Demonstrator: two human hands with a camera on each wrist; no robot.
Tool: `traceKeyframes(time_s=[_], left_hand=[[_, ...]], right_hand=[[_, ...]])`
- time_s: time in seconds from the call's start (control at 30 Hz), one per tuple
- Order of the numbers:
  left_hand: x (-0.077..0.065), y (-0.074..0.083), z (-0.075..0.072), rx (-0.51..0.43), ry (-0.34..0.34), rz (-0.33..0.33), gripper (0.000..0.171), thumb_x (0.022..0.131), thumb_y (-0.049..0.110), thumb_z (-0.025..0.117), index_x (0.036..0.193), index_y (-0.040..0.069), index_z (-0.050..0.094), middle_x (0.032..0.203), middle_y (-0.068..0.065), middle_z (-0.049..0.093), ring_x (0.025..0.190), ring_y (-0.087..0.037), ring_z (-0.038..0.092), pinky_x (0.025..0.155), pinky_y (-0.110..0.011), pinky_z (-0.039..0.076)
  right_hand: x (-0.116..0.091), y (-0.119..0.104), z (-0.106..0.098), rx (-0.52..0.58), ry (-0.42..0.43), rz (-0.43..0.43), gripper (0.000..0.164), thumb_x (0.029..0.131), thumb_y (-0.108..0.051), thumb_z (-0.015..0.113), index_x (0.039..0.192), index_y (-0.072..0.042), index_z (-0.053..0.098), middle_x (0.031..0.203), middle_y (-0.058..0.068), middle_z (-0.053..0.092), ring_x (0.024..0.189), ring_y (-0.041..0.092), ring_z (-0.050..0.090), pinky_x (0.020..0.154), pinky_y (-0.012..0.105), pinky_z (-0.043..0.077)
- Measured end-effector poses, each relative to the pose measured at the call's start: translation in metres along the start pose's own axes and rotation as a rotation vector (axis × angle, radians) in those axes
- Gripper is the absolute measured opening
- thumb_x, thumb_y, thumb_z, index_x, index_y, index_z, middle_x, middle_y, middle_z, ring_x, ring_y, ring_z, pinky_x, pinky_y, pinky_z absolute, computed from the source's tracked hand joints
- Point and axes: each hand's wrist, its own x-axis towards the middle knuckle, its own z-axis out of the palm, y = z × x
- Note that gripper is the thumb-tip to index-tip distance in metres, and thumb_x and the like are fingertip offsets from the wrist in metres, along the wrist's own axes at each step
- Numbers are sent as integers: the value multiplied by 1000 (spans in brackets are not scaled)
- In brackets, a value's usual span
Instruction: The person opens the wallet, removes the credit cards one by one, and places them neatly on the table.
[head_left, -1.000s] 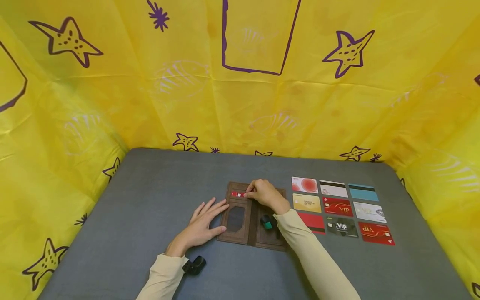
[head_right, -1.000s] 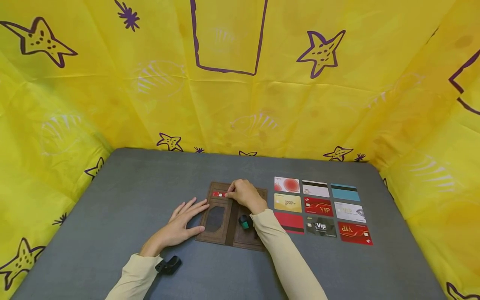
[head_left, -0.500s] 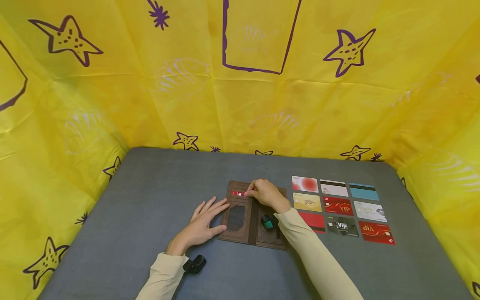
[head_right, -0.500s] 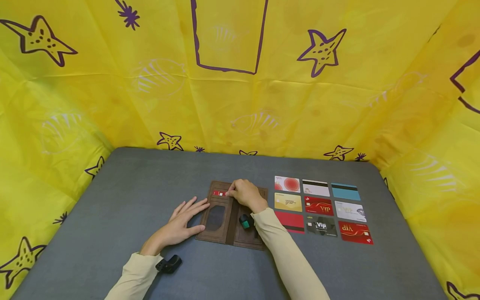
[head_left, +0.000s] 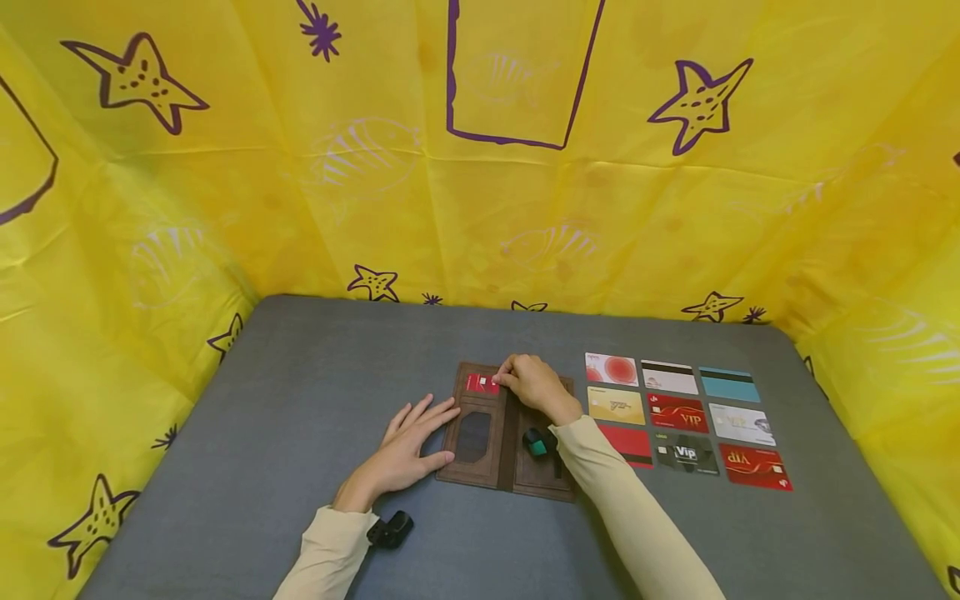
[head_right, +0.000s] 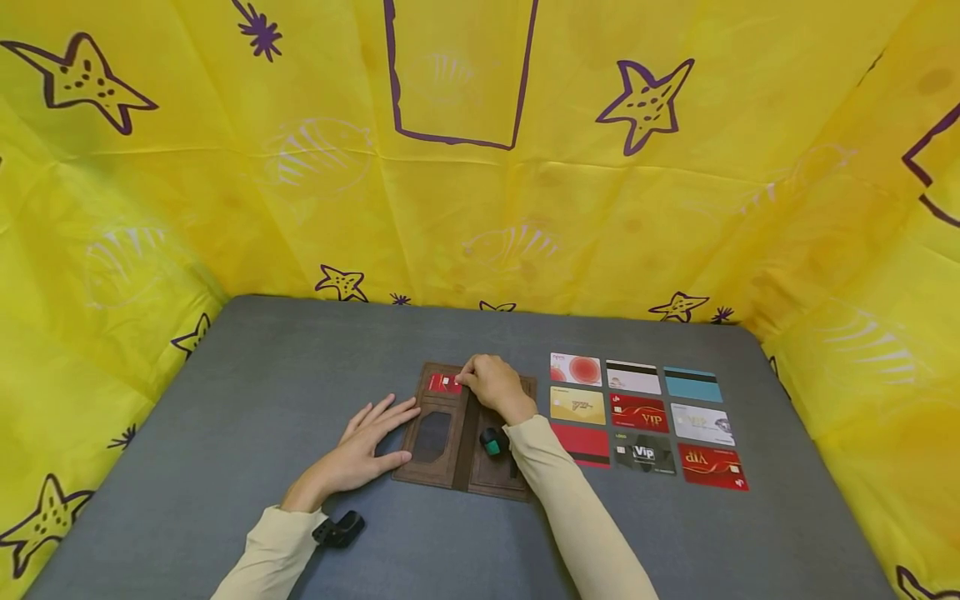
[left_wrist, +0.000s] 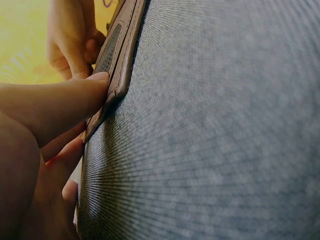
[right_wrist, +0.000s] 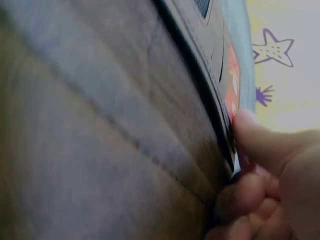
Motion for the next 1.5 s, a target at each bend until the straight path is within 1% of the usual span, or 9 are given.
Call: traceKeyframes(time_s=[0.13,0.23,0.6,0.7,0.8,0.97,1.23,1.37,1.5], left_hand=[[0,0,0,-2,3,-1,64,92,23,70,150,14,45,161,-4,35,155,-35,13,121,-60,1],[-1,0,0,2,3,-2,64,92,23,70,150,14,45,161,-4,35,155,-36,13,121,-60,1],[1,0,1,0,-1,1,64,92,23,70,150,14,45,162,-4,34,155,-35,13,121,-60,1],[1,0,1,-1,-3,2,64,92,23,70,150,14,44,162,-4,34,155,-35,13,121,-60,1],[1,0,1,1,-3,3,64,92,23,70,150,14,45,162,-4,35,155,-35,13,121,-60,1],[1,0,1,3,-1,4,64,92,23,70,150,14,45,162,-4,34,155,-35,13,121,-60,2],[0,0,-1,3,-5,-1,64,92,22,70,150,14,44,162,-4,34,155,-35,13,121,-60,1],[0,0,0,2,-3,0,64,92,22,70,150,14,44,162,-4,34,155,-35,13,121,-59,1],[1,-1,1,4,-2,2,64,93,23,69,151,14,44,162,-3,34,155,-34,13,121,-59,1]], right_hand=[[2,4,1,38,-15,-10,19,89,-29,74,95,-11,73,76,1,63,66,11,52,62,24,41],[2,5,1,58,-29,-17,22,86,-29,78,98,-10,73,77,0,61,67,11,51,62,23,40],[-1,1,-1,28,-20,-43,21,86,-26,77,101,-12,74,80,0,62,70,12,52,63,26,43],[-2,-2,-1,-13,-10,-64,20,86,-25,77,102,-12,75,84,0,62,75,13,55,68,30,47],[-2,-5,0,-53,-6,-85,22,86,-23,77,105,-11,76,92,3,63,85,18,60,76,37,52],[-3,-11,1,-91,-25,-92,25,89,-21,74,111,-10,75,103,7,64,98,25,63,87,46,53],[0,-11,2,-69,-47,-69,21,90,-19,73,109,-11,74,100,5,64,93,21,61,86,43,53],[3,-7,4,-43,-20,-57,19,91,-19,71,108,-11,74,97,5,62,90,20,59,81,41,52],[4,-4,6,-19,26,-32,21,94,-19,68,113,-11,72,101,7,62,91,22,60,80,43,52]])
